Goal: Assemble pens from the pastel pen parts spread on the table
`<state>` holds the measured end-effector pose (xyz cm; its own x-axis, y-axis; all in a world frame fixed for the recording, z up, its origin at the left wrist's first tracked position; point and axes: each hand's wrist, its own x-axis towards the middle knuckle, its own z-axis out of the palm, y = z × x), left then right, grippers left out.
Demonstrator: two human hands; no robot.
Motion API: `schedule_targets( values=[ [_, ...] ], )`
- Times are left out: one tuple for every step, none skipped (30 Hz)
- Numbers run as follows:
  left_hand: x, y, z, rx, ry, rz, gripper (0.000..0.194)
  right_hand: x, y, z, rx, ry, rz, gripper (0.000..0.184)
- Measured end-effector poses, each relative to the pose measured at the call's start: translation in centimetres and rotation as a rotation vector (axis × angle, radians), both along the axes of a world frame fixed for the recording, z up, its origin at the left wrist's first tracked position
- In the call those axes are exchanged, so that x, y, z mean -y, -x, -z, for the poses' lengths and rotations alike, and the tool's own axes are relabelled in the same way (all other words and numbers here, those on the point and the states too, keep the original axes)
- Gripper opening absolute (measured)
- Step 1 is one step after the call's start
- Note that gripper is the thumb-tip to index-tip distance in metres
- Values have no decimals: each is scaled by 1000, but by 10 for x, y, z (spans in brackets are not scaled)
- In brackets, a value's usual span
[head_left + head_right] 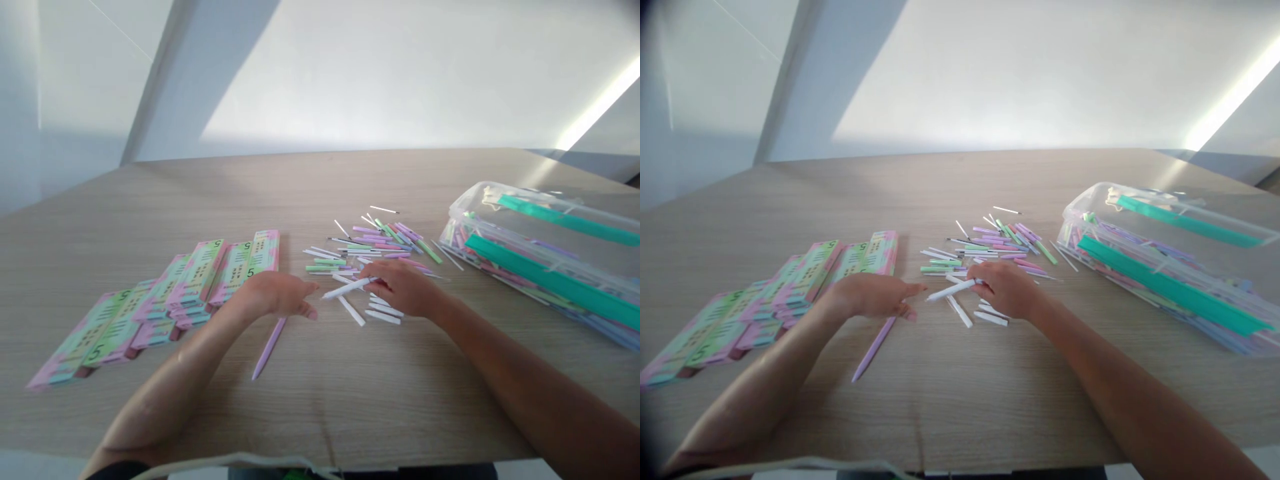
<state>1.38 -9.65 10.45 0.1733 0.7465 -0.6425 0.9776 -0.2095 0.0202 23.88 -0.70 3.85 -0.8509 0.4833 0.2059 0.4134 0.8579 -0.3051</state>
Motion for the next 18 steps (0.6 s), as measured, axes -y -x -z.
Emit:
schedule_targets(
  values=[
    [0,1,-1,0,8,-2,63,-1,-1,0,-4,11,2,14],
    [1,1,-1,1,18,-1,64,-2,-1,1,-9,20,2,14],
    [1,0,-1,5,26,2,65,-2,-1,1,-12,27,2,14],
    [1,-1,0,11,29,6,65,-2,-1,1,-15,29,-1,13],
    [1,-2,0,13,30,7,66,-1,-1,1,-17,25,-6,14],
    [1,-3,1,12,25,3,66,1,0,1,-17,13,-14,14],
    [0,-5,3,13,18,-1,67,4,1,0,-12,-7,-27,14],
    [0,-6,4,12,11,-6,67,7,3,-1,-4,-32,-43,14],
    [-1,-8,5,9,8,-9,67,12,6,-3,10,-63,-60,14],
    [-3,-11,6,7,8,-7,67,17,8,-4,27,-98,-73,14],
    [-4,-13,8,5,8,-1,67,22,11,-6,43,-138,-79,15],
    [-6,-15,8,6,7,8,66,27,14,-7,56,-181,-78,16],
    [-8,-17,9,9,3,17,66,32,17,-8,62,-227,-69,17],
    [-10,-18,9,14,-5,27,65,36,19,-9,62,-269,-58,17],
    [-11,-19,9,23,-15,40,65,39,20,-9,57,-306,-47,18],
    [-12,-19,9,35,-21,52,65,42,21,-9,49,-335,-39,18],
    [-13,-18,8,47,-21,66,65,43,22,-8,42,-354,-35,19],
    [-13,-17,8,57,-17,79,65,44,22,-8,35,-364,-36,19]
  ],
)
